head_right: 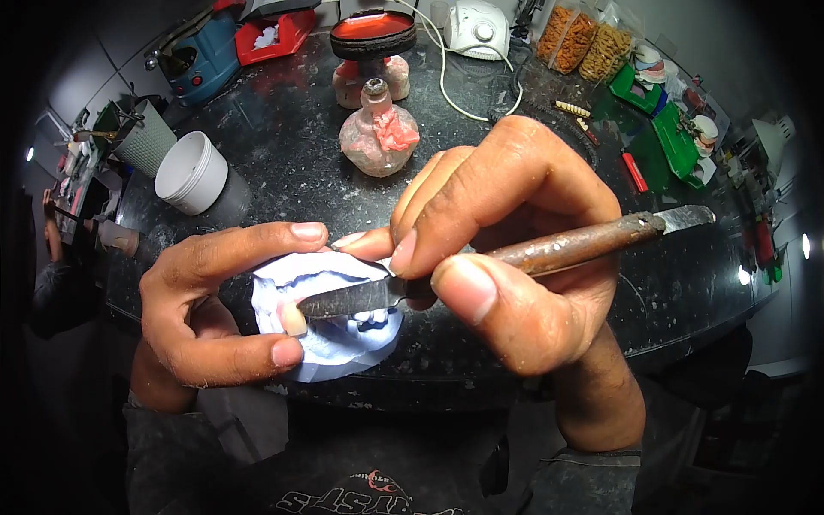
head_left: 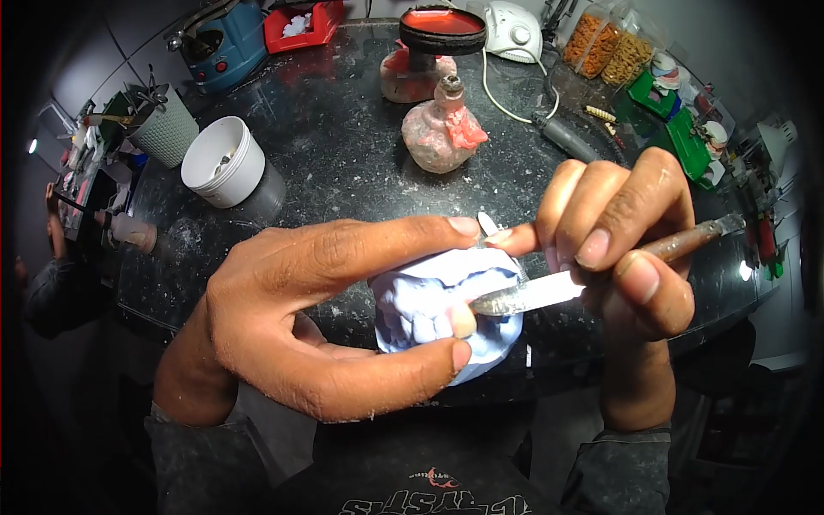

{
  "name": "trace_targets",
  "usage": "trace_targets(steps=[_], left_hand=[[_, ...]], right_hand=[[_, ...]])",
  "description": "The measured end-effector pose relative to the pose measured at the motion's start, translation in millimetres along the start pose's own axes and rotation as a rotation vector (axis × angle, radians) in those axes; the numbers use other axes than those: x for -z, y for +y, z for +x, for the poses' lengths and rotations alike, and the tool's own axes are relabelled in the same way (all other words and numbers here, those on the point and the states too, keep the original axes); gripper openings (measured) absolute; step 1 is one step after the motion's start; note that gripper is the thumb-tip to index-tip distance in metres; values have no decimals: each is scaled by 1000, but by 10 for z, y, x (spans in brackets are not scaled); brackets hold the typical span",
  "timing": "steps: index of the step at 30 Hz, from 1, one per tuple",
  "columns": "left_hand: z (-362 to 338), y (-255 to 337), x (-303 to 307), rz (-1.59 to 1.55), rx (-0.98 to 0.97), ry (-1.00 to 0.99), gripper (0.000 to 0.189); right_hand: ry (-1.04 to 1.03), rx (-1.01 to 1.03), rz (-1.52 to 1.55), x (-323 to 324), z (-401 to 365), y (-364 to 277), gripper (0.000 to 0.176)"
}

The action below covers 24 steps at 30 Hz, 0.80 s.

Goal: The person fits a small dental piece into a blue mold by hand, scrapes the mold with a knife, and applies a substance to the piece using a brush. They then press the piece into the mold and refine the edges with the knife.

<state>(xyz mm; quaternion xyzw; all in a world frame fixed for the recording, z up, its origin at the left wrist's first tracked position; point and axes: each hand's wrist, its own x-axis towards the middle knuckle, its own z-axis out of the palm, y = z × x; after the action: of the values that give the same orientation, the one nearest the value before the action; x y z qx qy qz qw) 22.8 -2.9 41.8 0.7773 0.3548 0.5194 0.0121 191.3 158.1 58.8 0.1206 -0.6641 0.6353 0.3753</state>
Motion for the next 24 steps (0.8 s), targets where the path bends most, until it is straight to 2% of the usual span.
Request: trace_targets(steps=[3,9,24], left_hand=[[3,-26,4,25,-44,-5,21],[-5,28,34,34,12,-28,17],[5,65,40,95,57,-22,25]], right_hand=[[-15,6,-2,9,0,4,28],[7,-14,-15,-9,2,-18,27],[8,1,-20,-10,1,3,28]])
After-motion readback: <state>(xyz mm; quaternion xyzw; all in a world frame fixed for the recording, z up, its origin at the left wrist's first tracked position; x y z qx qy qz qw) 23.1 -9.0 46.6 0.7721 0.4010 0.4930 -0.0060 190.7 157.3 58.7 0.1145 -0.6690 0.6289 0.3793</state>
